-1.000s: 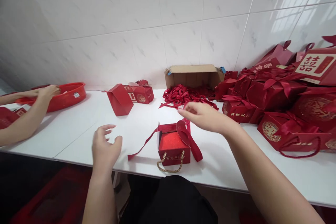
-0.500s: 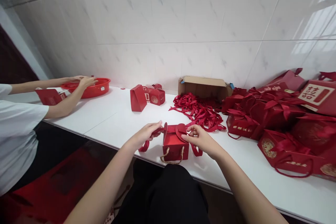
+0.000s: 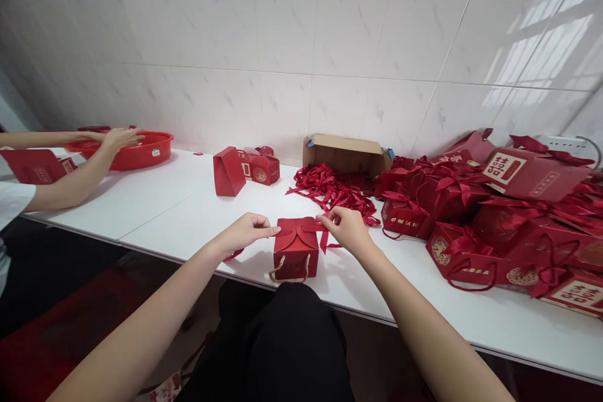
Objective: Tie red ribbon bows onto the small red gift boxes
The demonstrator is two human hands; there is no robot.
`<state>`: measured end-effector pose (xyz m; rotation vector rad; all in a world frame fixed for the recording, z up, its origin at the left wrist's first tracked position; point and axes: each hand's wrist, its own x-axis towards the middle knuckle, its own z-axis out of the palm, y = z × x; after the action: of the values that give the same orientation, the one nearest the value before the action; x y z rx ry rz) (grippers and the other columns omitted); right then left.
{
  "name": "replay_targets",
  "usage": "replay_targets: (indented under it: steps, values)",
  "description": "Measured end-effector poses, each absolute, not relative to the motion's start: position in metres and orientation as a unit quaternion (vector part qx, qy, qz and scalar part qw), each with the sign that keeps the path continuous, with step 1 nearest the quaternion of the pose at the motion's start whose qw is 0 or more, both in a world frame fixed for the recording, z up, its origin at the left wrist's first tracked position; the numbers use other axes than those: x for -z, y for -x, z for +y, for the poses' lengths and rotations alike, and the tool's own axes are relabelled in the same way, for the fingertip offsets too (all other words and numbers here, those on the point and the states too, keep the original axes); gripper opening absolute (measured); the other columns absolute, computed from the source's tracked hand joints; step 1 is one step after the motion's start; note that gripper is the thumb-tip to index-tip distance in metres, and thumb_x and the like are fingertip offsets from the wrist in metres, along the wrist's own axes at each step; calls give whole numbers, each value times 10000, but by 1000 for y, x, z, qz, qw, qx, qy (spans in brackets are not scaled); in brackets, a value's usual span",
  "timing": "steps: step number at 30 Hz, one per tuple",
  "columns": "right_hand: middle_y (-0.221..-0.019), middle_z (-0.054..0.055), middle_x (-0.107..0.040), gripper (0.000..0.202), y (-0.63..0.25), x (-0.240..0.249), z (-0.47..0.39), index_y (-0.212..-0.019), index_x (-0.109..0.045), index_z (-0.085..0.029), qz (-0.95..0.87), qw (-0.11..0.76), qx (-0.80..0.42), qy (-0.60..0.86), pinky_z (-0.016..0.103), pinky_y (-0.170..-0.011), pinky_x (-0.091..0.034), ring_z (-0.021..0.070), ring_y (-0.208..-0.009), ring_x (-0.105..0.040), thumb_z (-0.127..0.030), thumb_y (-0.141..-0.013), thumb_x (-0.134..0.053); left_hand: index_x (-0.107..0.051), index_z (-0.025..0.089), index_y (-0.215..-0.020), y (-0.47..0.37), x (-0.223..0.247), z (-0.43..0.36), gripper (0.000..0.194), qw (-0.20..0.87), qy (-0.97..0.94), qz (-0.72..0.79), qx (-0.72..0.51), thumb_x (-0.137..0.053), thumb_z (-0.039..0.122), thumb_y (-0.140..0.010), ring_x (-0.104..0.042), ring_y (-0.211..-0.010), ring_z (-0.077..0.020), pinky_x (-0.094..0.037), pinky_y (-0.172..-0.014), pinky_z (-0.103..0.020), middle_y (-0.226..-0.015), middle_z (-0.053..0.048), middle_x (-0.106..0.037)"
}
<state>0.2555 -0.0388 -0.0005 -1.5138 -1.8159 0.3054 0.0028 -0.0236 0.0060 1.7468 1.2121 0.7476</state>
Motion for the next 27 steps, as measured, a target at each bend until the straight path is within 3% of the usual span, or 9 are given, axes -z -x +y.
replay_targets:
  steps: [4, 7, 11, 13, 17, 21, 24, 27]
  values:
    - [-516, -10, -455, 443, -254, 22, -38, -557, -423, -193, -724, 372, -102, 572, 257, -525, -292, 116, -515, -361, -567, -785, -485, -487, 169, -525, 2, -4, -25, 416, 439, -696, 479, -305, -654, 537, -626, -252, -459, -73, -191, -466, -235, -507, 57, -357]
    - [-557, -1, -475, 388, -249, 39, -39, -626, -457, -201, -699, 410, -112, 575, 271, -562, -333, 138, -542, -399, -543, -807, -471, -528, 164, -532, 0, -1, -23, 387, 439, -703, 463, -315, -656, 513, -636, -372, -524, -103, -280, -513, -235, -550, 26, -449]
    - [-820, 78, -546, 294, -245, 48, -52, -802, -500, -199, -619, 537, -47, 571, 324, -725, -396, 213, -790, -501, -491, -812, -475, -656, 198, -777, -4, 12, -28, 230, 285, -665, 504, -472, -651, 404, -676, -511, -850, -184, -380, -731, -254, -867, -50, -606]
    - [-801, 73, -535, 294, -245, 47, -65, -754, -496, -204, -605, 545, -42, 579, 321, -736, -392, 207, -780, -501, -465, -855, -405, -664, 214, -826, -2, 19, -40, 220, 217, -658, 523, -496, -576, 399, -746, -518, -833, -185, -378, -738, -260, -866, -48, -609]
    - [-624, 22, -483, 428, -241, 48, -88, -600, -461, -203, -662, 453, -125, 583, 287, -644, -359, 167, -615, -470, -478, -895, -318, -671, 215, -758, 2, 28, -69, 322, 286, -731, 507, -356, -445, 434, -825, -505, -593, -181, -342, -590, -258, -621, -16, -592]
    - [-572, 6, -482, 487, -228, 58, -89, -600, -455, -193, -660, 405, -235, 588, 284, -598, -342, 164, -582, -457, -554, -878, -286, -684, 247, -914, -6, 36, -74, 269, 319, -704, 537, -337, -482, 385, -802, -597, -717, -240, -359, -613, -269, -762, -53, -678]
    - [-558, 1, -489, 505, -218, 64, -84, -640, -498, -185, -599, 428, -336, 588, 283, -552, -355, 167, -566, -471, -611, -839, -316, -660, 246, -1004, -18, 46, -63, 284, 348, -668, 532, -388, -505, 350, -792, -606, -853, -248, -403, -697, -289, -897, -71, -681]
    - [-592, -17, -514, 377, -211, 65, -81, -751, -535, -192, -450, 525, -484, 536, 256, -442, -343, 130, -474, -448, -563, -787, -482, -618, 233, -1089, -26, 52, -54, 339, 418, -589, 490, -488, -531, 276, -764, -590, -892, -196, -430, -754, -276, -968, -58, -640]
